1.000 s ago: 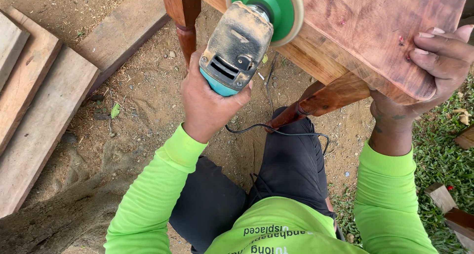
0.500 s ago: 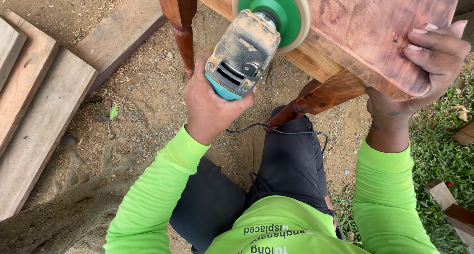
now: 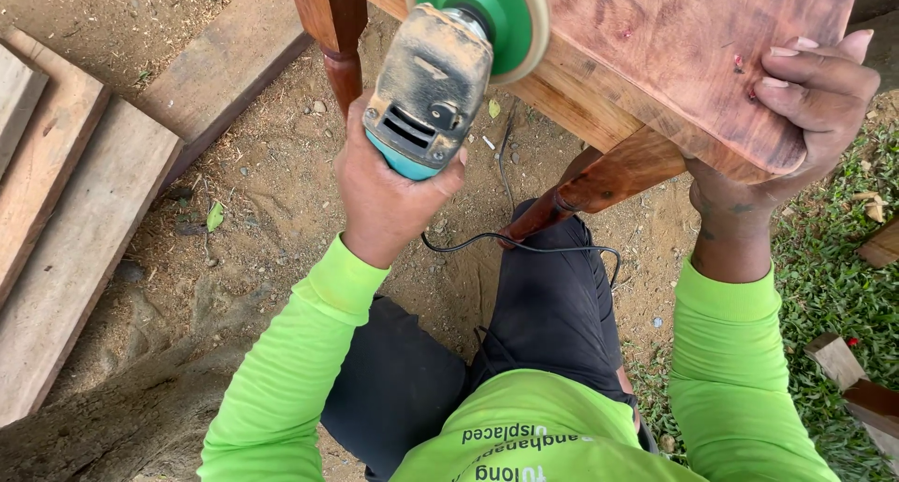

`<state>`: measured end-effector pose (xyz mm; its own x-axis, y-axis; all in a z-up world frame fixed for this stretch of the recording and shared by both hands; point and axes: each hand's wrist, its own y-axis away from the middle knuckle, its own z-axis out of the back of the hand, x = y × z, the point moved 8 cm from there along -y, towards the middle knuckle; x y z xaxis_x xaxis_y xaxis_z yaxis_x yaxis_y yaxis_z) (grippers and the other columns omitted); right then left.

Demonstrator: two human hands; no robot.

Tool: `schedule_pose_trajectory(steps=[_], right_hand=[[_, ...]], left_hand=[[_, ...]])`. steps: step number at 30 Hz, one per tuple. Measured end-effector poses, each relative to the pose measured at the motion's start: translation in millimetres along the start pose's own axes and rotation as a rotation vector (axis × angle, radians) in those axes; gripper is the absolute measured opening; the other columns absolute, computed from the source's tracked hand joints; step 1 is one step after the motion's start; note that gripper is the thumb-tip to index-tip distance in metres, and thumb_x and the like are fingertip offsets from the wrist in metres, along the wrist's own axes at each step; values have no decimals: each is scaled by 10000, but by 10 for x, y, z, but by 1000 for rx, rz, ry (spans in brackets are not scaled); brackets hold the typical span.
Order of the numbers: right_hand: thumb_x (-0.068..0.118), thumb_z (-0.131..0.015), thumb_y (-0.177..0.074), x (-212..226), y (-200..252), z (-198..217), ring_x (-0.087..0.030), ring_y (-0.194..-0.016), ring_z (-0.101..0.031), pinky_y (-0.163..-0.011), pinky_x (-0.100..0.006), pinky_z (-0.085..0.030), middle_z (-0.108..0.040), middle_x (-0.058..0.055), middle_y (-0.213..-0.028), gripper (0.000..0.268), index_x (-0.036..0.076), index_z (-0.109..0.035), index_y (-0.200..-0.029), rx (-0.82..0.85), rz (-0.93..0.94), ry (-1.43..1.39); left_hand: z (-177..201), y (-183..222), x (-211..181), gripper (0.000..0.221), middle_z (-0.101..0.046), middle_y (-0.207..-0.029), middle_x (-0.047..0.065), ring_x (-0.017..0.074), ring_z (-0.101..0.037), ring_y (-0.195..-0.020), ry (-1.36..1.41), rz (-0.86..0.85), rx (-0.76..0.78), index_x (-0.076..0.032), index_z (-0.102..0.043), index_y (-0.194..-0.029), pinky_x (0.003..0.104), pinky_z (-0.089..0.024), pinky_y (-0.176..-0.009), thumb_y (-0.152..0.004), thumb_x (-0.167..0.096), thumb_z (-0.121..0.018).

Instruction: Sanding the surface and legs of a wooden table using an angle grinder with a sanding disc.

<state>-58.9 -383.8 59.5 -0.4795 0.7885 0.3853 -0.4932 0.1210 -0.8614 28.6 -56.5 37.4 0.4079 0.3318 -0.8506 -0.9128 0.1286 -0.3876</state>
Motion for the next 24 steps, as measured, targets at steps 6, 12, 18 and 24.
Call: schedule_pose_trajectory(steps=[6,12,18,24], right_hand=[[213,-925,-901,-122,78,25,-274,-1155,-596,-1302,-524,-254,-588,-139,-1201,464,102,-534,-1126,-20,-35,-30],[208,-933,-885,-133,88,20,-272,-1144,-593,-1294,-530,-260,-585,-141,-1194,472,104,-536,-1118,-21,-31,-51],[198,-951,-877,-66,38,11,-298,-1202,-581,-1286,-540,-270,-575,-152,-1193,496,94,-534,-1122,-4,-10,-6],[175,-928,-940,-190,165,31,-286,-1230,-565,-1227,-428,-354,-532,-151,-1283,471,73,-537,-1182,5,-89,21]], left_hand=[[-32,6,-62,712,-744,-1163,122,211,-770,-1080,-64,-14,38,-28,-531,-1333,334,-611,-955,-778,-235,-926],[159,-95,198,693,-740,-1182,98,192,-757,-1072,57,8,-20,-3,-503,-1372,340,-618,-992,-854,-215,-912],[58,-19,112,696,-740,-1202,105,194,-761,-1095,24,-4,-17,-17,-521,-1357,336,-623,-982,-833,-230,-927],[-141,108,-68,799,-738,-1153,150,244,-756,-1066,-102,10,78,-17,-521,-1345,356,-605,-920,-713,-280,-932]])
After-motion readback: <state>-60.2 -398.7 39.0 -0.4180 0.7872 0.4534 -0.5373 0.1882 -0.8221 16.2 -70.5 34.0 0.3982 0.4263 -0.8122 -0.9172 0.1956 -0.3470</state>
